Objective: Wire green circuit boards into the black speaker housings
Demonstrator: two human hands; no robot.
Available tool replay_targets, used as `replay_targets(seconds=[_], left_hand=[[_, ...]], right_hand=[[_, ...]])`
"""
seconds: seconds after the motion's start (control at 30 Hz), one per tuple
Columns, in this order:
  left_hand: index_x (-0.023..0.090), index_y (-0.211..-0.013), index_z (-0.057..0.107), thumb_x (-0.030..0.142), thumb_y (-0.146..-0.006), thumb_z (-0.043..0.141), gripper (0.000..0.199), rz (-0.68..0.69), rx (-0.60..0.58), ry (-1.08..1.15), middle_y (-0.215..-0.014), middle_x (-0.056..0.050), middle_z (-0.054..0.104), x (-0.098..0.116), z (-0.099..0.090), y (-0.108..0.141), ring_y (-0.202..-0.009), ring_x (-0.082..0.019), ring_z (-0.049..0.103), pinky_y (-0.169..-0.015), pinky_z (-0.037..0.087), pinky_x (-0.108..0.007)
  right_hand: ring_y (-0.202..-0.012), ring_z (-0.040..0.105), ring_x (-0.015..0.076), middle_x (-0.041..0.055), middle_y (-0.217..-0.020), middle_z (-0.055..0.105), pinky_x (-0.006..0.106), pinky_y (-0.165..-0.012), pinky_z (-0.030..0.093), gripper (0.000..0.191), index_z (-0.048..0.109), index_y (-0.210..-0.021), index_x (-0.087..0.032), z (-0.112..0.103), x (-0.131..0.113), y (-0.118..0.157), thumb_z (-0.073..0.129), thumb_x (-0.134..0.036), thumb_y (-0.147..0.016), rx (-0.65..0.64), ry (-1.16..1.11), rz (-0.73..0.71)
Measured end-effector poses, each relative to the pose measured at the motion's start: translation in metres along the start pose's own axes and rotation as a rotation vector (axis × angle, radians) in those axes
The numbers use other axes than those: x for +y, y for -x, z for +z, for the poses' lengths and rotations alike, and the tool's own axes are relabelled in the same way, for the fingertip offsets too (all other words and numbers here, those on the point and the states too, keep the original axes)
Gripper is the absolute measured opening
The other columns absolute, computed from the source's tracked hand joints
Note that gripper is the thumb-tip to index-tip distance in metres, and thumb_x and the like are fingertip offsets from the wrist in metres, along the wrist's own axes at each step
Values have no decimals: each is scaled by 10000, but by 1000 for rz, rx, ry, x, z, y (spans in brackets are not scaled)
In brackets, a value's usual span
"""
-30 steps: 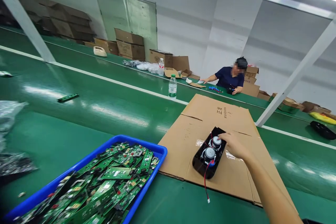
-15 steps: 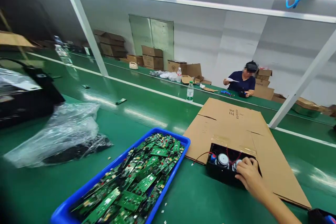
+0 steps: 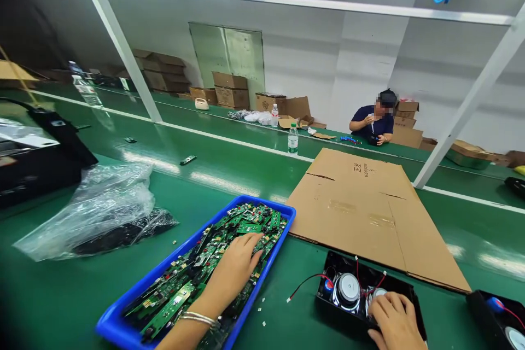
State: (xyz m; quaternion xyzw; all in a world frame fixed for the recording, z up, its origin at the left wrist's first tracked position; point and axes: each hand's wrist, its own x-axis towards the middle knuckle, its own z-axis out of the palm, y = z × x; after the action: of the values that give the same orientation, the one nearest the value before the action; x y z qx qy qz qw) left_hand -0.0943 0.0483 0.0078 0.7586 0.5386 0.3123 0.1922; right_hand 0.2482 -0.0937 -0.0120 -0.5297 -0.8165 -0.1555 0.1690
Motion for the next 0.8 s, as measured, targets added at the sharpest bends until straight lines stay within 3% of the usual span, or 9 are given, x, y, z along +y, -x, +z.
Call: replay_targets(seconds=[0.13, 0.2, 0.3, 0.37, 0.47, 0.53, 0.63, 0.73, 0.8], left_hand=[[128, -987, 637, 40, -807, 557, 216, -100, -36, -41, -930, -86, 665, -16, -3, -9, -1000, -277, 590, -916, 410, -512], [134, -998, 632, 48, -807, 567, 220, -128, -39, -3, -903, -67, 664, -17, -4, -12, -987, -263, 597, -934, 399, -505], [133, -1023, 623, 81, -778, 572, 255, -182, -14, 129, -908, -91, 667, -15, -10, -15, -1002, -286, 591, -968, 364, -522], [137, -1020, 625, 142, -749, 575, 276, -228, 8, 263, -910, -114, 672, -10, -17, -14, -996, -315, 593, -976, 355, -530], [149, -1031, 627, 287, -701, 619, 358, -284, -5, 546, -934, -122, 678, 5, -27, -7, -980, -327, 609, -917, 438, -490], [161, -1036, 632, 367, -673, 665, 419, -315, -32, 764, -1015, -116, 665, 20, -27, 1, -987, -314, 613, -825, 512, -443], [184, -990, 658, 425, -656, 720, 416, -369, -42, 1072, -1063, -86, 644, 44, -15, 9, -942, -273, 627, -711, 545, -366], [182, -903, 694, 441, -623, 779, 391, -413, -68, 1320, -929, -66, 666, 64, 6, 11, -852, -223, 627, -655, 523, -300], [177, -844, 710, 427, -586, 823, 377, -427, -99, 1435, -866, -58, 671, 72, 18, 10, -808, -195, 617, -660, 510, -277]], right_hand=[[-941, 590, 241, 86, -1068, 635, 357, -790, 499, 311, 528, -1138, -206, 2, -29, -40, 547, -226, -828, 76, -16, -49], [-1097, 534, 281, 88, -1224, 581, 446, -902, 459, 389, 530, -1197, -203, 17, -53, -65, 515, -133, -814, 127, 34, -124], [-1164, 482, 364, 137, -1259, 558, 602, -919, 408, 226, 636, -1010, -172, 50, -90, -97, 539, -116, -814, 190, 28, -182], [-1089, 538, 364, 161, -1130, 626, 641, -929, 388, 116, 659, -810, -152, 68, -105, -110, 552, -108, -813, 170, -66, -207], [-740, 643, 230, 77, -724, 666, 507, -911, 475, 246, 633, -681, -167, 72, -108, -117, 482, -54, -839, 148, -209, -190], [-598, 625, 159, 29, -649, 642, 322, -756, 555, 275, 654, -873, -167, 60, -101, -116, 403, -56, -889, 154, -280, -155], [-559, 623, 107, 28, -765, 664, 183, -538, 517, 290, 530, -1175, -140, 31, -85, -113, 321, -169, -976, 177, -488, 48], [-441, 555, 88, 11, -710, 619, 195, -482, 490, 328, 566, -1049, -149, 9, -70, -114, 353, -390, -982, 211, -892, 376], [-407, 515, 89, 14, -685, 602, 217, -450, 474, 426, 596, -949, -152, 4, -62, -116, 429, -543, -917, 191, -1110, 516]])
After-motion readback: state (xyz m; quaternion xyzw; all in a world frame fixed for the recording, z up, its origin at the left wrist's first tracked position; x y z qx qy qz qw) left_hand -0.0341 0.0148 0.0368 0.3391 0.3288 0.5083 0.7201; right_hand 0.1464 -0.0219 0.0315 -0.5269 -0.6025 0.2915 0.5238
